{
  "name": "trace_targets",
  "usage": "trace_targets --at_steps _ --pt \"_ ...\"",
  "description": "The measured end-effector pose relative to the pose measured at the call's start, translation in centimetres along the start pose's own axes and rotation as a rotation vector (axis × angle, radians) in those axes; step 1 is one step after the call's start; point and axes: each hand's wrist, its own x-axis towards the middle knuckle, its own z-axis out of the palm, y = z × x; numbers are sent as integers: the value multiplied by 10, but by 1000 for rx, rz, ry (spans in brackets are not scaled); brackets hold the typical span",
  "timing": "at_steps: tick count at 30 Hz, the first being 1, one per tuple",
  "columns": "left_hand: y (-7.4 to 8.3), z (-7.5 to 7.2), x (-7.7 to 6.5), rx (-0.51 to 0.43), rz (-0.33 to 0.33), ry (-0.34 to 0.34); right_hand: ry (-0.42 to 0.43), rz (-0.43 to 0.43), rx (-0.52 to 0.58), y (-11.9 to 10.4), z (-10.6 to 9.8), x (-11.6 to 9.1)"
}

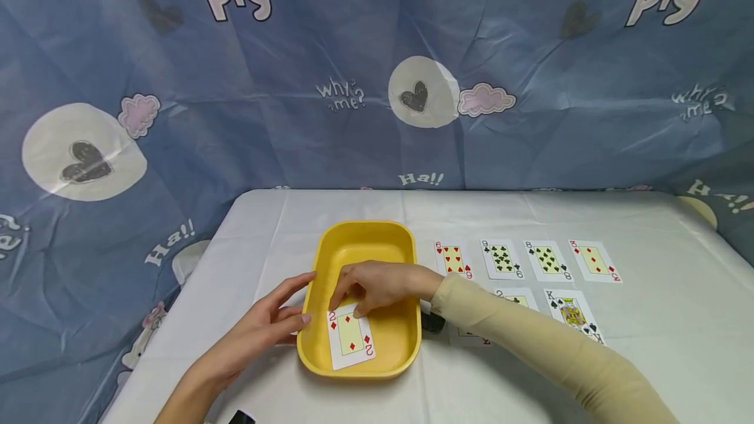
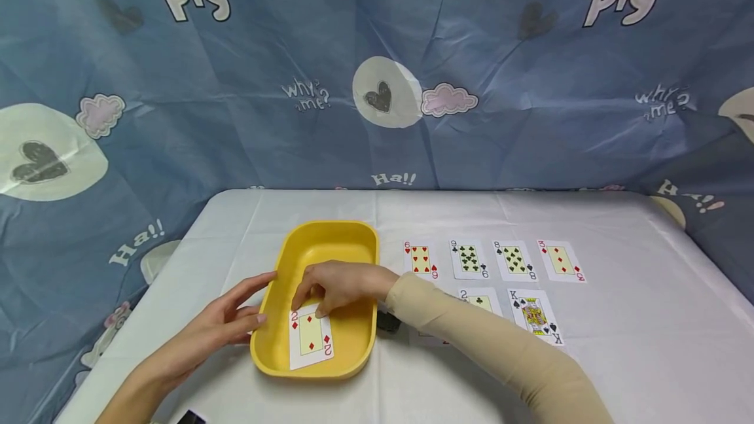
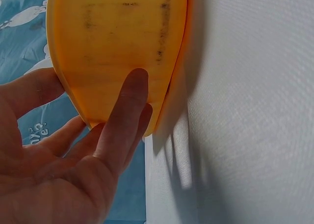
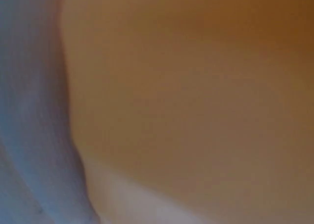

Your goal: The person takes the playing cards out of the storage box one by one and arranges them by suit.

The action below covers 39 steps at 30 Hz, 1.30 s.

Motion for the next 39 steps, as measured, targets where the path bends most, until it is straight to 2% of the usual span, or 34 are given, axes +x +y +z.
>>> trace_targets --at_steps 6,8,10,14,18,23,29,34,39 --pt "0 0 0 -8 -11 5 -1 -33 242 5 -4 2" --pt "0 -1 0 -7 -13 5 -5 -18 279 4 -5 2" --pt "0 -1 0 -7 -13 3 -8 15 253 2 -5 0" --pt "0 -1 0 -4 -10 -1 -41 74 95 -2 -4 -3" --pt "0 -1 -1 -3 -7 1 -79 62 -10 -3 0 -3" --pt "0 0 -1 -9 -6 -6 -72 57 -81 -4 2 -2" --pt "1 0 -1 -8 2 -9 -79 49 -103 -6 3 -4" --pt "2 -1 -1 -1 13 -9 -111 -15 -102 -5 3 -3" --pt "1 0 -1 1 12 -3 -86 -64 -10 -3 3 -3"
